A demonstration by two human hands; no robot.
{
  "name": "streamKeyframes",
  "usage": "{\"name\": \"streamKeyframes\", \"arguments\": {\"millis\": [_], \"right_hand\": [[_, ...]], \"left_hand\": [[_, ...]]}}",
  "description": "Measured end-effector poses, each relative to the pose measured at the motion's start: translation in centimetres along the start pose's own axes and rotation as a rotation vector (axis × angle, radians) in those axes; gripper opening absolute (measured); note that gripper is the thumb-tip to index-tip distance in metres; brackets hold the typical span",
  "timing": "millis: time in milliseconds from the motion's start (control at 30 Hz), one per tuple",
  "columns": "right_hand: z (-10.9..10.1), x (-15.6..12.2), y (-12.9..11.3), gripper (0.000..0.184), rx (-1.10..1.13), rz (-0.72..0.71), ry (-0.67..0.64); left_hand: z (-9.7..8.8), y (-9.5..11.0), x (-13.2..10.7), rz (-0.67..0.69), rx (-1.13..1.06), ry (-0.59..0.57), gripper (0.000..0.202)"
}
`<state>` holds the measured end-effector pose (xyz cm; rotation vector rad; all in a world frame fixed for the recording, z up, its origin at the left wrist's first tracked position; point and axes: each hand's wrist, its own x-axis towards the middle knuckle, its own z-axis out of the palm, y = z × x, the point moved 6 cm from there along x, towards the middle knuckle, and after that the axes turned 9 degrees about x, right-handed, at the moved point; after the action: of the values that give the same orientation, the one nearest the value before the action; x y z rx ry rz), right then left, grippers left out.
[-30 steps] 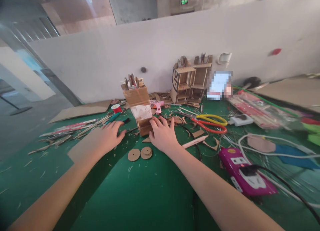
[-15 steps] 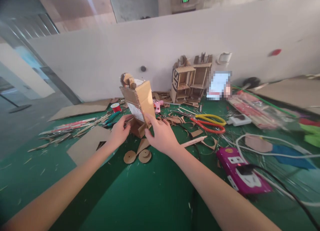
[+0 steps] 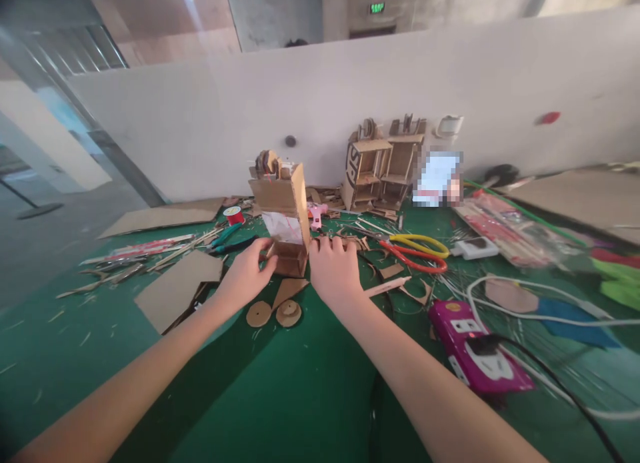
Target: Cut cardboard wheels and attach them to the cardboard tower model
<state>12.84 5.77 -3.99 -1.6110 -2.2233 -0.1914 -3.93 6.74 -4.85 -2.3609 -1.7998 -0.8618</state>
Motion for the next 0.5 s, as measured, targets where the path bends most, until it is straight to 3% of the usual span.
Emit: {"name": "streamKeyframes", "arguments": {"millis": [133,300,500], "right_hand": [[1.0,-0.5,0.8,0.028,-0.065,0.073,-0.127],[-0.8,1.0,2.2,0.033,-0.074,0.133,-0.157],[-2.6,6.4,9.3,0.028,-0.063,0.336,-0.256]], "left_hand": [[-0.6,0.2,-1.5,0.034,0.140,0.040,0.033],[-1.1,0.9,-2.2,0.124,0.230,0.100,0.035],[-1.2,1.5,-2.5,0.152,0.263,0.168,0.040]]}}
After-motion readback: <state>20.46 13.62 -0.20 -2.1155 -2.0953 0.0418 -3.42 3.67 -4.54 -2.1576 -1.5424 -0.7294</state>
